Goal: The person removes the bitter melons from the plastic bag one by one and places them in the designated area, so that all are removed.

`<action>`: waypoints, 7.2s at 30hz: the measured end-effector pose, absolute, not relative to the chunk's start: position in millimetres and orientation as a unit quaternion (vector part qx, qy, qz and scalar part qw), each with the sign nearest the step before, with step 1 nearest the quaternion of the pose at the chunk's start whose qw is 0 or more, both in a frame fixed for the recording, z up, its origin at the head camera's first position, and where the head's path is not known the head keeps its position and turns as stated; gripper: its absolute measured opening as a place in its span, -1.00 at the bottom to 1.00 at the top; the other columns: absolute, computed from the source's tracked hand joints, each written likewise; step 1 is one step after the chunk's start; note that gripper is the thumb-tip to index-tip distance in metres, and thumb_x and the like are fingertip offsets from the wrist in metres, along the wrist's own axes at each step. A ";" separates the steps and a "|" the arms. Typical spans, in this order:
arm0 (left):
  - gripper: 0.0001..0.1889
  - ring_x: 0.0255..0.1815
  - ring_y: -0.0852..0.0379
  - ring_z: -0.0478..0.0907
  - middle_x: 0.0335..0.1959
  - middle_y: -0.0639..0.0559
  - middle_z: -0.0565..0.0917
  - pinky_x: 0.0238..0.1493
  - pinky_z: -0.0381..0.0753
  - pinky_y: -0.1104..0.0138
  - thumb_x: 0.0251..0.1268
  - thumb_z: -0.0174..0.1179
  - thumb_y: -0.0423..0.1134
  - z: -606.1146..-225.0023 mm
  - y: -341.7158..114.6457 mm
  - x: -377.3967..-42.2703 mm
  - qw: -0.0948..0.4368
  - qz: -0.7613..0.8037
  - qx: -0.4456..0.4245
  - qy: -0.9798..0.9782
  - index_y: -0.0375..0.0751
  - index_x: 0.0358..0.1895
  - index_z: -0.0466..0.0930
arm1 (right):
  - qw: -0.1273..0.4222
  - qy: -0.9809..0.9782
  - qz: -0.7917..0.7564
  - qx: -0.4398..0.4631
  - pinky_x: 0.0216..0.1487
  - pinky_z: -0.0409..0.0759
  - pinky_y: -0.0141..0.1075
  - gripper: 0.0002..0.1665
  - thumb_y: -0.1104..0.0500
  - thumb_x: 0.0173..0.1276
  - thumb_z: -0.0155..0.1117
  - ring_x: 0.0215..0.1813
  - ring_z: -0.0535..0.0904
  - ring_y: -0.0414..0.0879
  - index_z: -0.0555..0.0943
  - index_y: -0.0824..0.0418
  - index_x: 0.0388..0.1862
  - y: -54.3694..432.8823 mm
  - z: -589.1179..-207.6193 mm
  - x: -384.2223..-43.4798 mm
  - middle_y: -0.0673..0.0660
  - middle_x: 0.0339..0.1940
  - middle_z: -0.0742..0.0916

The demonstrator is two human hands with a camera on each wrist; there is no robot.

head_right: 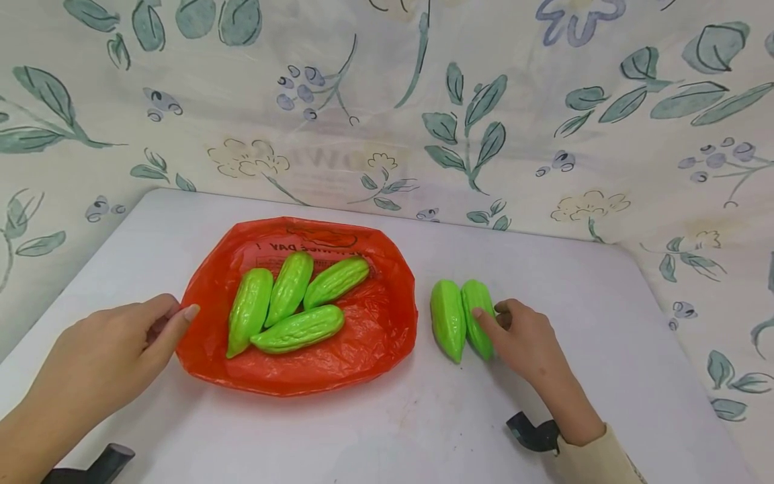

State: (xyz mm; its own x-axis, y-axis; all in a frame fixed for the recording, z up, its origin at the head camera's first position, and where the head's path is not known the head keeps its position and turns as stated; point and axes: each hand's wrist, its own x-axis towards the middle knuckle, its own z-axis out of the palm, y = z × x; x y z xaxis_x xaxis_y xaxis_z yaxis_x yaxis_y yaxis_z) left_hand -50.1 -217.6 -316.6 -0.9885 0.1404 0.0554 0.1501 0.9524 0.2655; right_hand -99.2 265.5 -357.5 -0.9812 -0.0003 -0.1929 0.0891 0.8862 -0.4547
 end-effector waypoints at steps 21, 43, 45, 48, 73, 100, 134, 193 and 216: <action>-0.77 -0.58 0.12 0.36 -0.64 0.14 0.41 -0.53 0.46 0.25 0.52 0.24 -0.10 -315.6 -217.0 -52.6 -0.002 -0.136 -0.065 -0.989 -0.22 -0.17 0.58 | -0.069 0.960 -0.269 -0.038 0.23 0.53 0.29 -0.44 -0.10 0.61 0.18 0.36 0.52 0.30 0.54 0.28 0.34 241.1 -327.3 -83.3 0.31 0.27 0.67; -0.79 -0.60 0.12 0.34 -0.67 0.14 0.37 -0.54 0.41 0.25 0.52 0.26 -0.12 -315.3 -216.6 -51.0 0.012 -0.139 -0.075 -0.987 -0.18 -0.25 0.56 | 0.038 0.913 -0.233 -0.334 0.25 0.61 -0.13 -0.35 -0.16 0.50 0.36 0.29 0.63 -0.10 0.57 0.15 0.41 117.0 -293.9 -70.9 0.03 0.26 0.72; -0.79 -0.59 0.12 0.35 -0.67 0.14 0.38 -0.53 0.42 0.25 0.52 0.25 -0.12 -315.7 -217.0 -51.2 0.011 -0.139 -0.074 -0.987 -0.18 -0.23 0.57 | 0.057 0.909 -0.218 -0.350 0.26 0.61 -0.15 -0.36 -0.18 0.52 0.33 0.28 0.65 -0.11 0.58 0.14 0.41 105.6 -294.7 -74.1 0.03 0.25 0.73; -0.78 -0.58 0.11 0.37 -0.65 0.14 0.40 -0.51 0.47 0.24 0.52 0.25 -0.11 -316.7 -218.2 -51.6 -0.001 -0.138 -0.069 -0.988 -0.21 -0.18 0.60 | 0.090 0.906 -0.191 -0.366 0.23 0.62 -0.20 -0.38 -0.17 0.53 0.31 0.23 0.68 -0.13 0.60 0.15 0.40 85.8 -299.6 -79.4 0.02 0.18 0.76; -0.78 -0.58 0.12 0.35 -0.67 0.15 0.36 -0.52 0.40 0.24 0.54 0.22 -0.10 -319.7 -219.5 -49.9 0.010 -0.134 -0.080 -0.988 -0.11 -0.30 0.54 | 0.187 0.908 -0.104 -0.359 -0.47 0.51 -0.40 -0.70 -0.16 0.49 0.37 -0.50 0.50 -0.30 0.64 -0.02 -0.02 36.8 -329.6 -81.3 -0.18 -0.56 0.57; -0.76 -0.58 0.12 0.34 -0.67 0.14 0.36 -0.54 0.38 0.24 0.56 0.19 -0.08 -318.6 -220.8 -51.9 -0.001 -0.138 -0.071 -0.988 -0.09 -0.32 0.52 | 0.075 0.930 -0.135 -0.333 -0.40 0.48 -0.38 -0.69 -0.14 0.42 0.44 -0.37 0.44 -0.19 0.66 0.00 -0.41 98.9 -336.7 -92.1 -0.11 -0.49 0.50; -0.80 -0.57 0.11 0.37 -0.65 0.15 0.40 -0.52 0.43 0.24 0.53 0.22 -0.10 -318.6 -219.8 -51.5 0.001 -0.139 -0.071 -0.988 -0.15 -0.25 0.59 | 0.083 0.966 -0.089 -0.226 -0.51 0.49 -0.31 -0.48 -0.15 0.43 0.41 -0.53 0.48 -0.09 0.55 0.31 -0.12 91.3 -342.8 -92.5 0.03 -0.56 0.53; -0.79 -0.56 0.12 0.38 -0.64 0.14 0.40 -0.47 0.46 0.23 0.54 0.23 -0.10 -321.5 -218.2 -54.2 -0.011 -0.163 -0.073 -0.984 -0.17 -0.20 0.59 | 0.138 0.931 -0.154 -0.300 0.18 0.65 -0.17 -0.35 -0.03 0.42 0.49 0.15 0.66 -0.09 0.55 0.21 0.36 108.1 -343.0 -88.0 0.07 0.17 0.72; -0.80 -0.57 0.13 0.37 -0.64 0.14 0.39 -0.48 0.45 0.25 0.54 0.22 -0.12 -322.5 -218.8 -54.3 -0.007 -0.160 -0.076 -0.984 -0.17 -0.23 0.57 | 0.077 0.939 -0.205 -0.266 0.09 0.64 -0.23 -0.34 -0.04 0.38 0.52 0.04 0.60 -0.15 0.48 0.13 0.33 119.0 -318.6 -79.0 0.00 0.13 0.67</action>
State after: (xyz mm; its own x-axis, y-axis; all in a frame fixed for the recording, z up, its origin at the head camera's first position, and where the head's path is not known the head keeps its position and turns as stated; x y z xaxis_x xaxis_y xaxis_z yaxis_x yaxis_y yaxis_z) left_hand -54.3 -218.8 -322.5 -0.9883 0.1523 0.0106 0.1478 0.9374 0.3154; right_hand -79.0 119.0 -318.6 -0.8470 -0.5304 -0.0354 -0.4675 0.7750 -0.4252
